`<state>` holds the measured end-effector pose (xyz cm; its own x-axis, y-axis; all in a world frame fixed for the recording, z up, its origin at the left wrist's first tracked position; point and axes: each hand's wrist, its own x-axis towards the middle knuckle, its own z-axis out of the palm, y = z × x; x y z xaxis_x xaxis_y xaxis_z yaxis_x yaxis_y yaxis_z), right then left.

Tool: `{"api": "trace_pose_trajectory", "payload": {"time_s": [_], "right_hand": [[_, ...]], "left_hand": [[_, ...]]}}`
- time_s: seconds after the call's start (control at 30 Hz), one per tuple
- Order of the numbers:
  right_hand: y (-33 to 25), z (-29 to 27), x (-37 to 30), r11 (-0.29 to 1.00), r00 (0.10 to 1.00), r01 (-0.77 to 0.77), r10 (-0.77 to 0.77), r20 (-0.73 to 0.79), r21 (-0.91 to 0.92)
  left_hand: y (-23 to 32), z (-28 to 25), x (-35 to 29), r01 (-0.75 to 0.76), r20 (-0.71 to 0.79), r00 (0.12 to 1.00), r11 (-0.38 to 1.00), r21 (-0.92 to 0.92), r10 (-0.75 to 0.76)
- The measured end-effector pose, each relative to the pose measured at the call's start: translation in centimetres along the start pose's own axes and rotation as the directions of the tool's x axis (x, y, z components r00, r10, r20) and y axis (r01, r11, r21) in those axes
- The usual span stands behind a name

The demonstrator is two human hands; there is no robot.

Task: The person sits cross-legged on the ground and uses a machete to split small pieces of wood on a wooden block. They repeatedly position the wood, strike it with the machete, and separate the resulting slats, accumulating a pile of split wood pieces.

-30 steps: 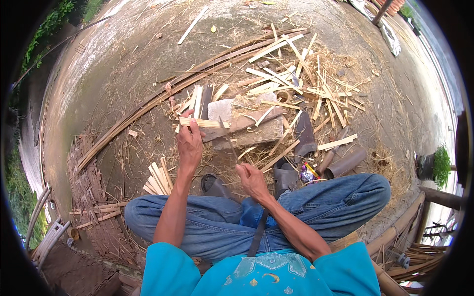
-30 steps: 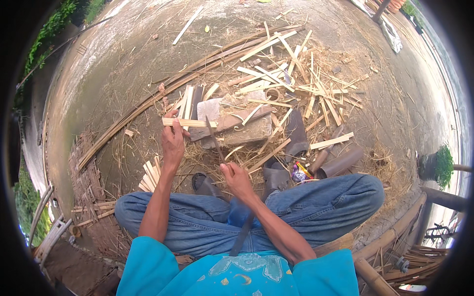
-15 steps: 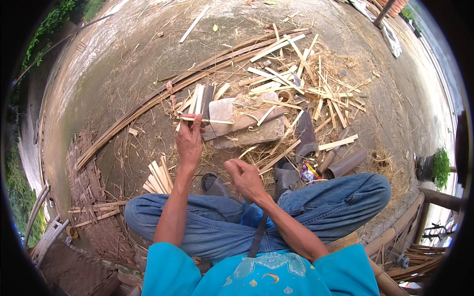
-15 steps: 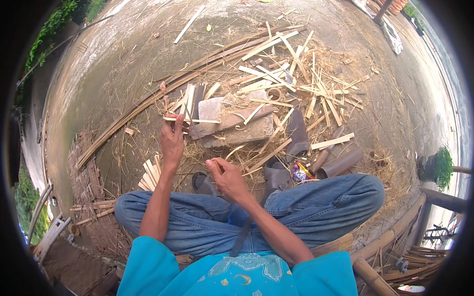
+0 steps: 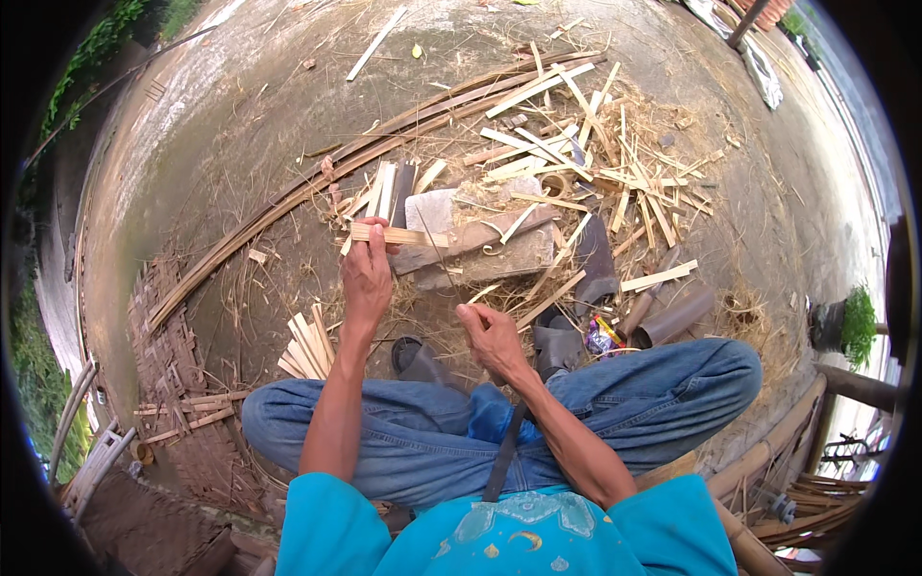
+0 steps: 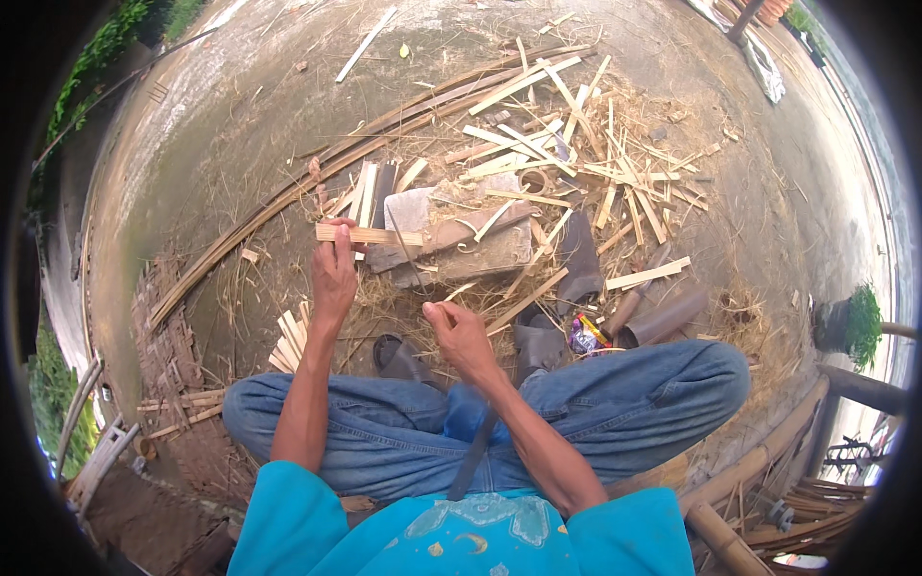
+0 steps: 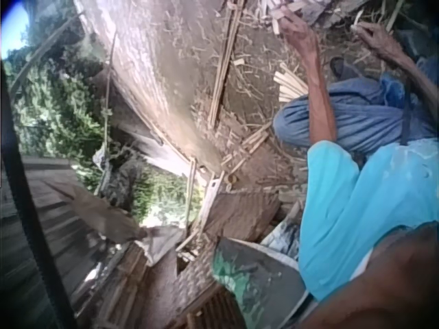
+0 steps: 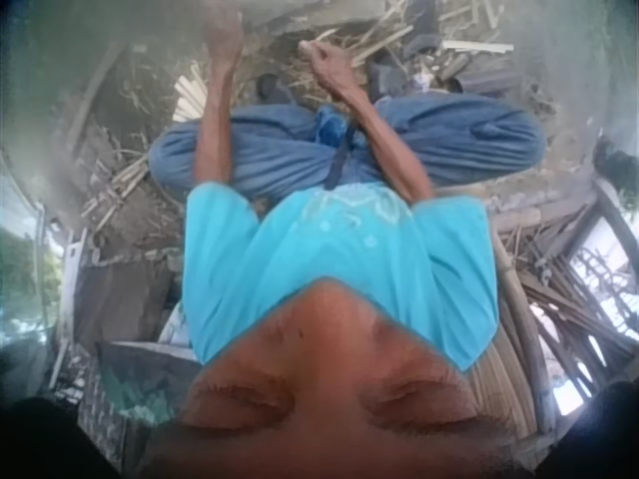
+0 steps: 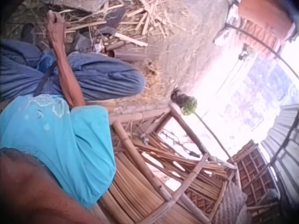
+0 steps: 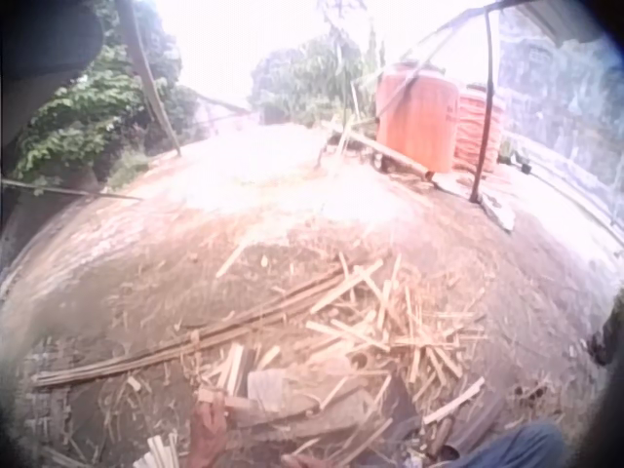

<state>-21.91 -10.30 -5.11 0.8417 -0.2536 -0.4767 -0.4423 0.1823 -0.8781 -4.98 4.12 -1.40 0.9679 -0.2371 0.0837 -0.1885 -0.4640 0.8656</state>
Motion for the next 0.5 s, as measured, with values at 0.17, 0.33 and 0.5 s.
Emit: {"api": "trace_pose_trajectory", "payload": {"time_s": [0.17, 0.33, 0.5], "right_hand": [[-3.3, 1.6, -0.5, 0.998, 0.995, -0.028, 0.022, 0.101, 0.061], [3.9, -1.5, 2.3, 0.989, 0.999, 0.006, -0.012, -0.042, -0.146], [4.1, -2.0, 2.6, 0.966, 0.971, -0.235, 0.229, 0.068, 0.111]], "left_hand": [[0.1, 0.2, -0.4, -0.101, -0.001, 0.995, 0.995, 0.018, 0.101], [1.3, 0.1, -0.3, -0.010, 0.049, 0.999, 1.000, -0.004, 0.011], [0.5, 0.7, 0.2, 0.069, 0.090, 0.993, 0.997, 0.044, -0.073]]}}
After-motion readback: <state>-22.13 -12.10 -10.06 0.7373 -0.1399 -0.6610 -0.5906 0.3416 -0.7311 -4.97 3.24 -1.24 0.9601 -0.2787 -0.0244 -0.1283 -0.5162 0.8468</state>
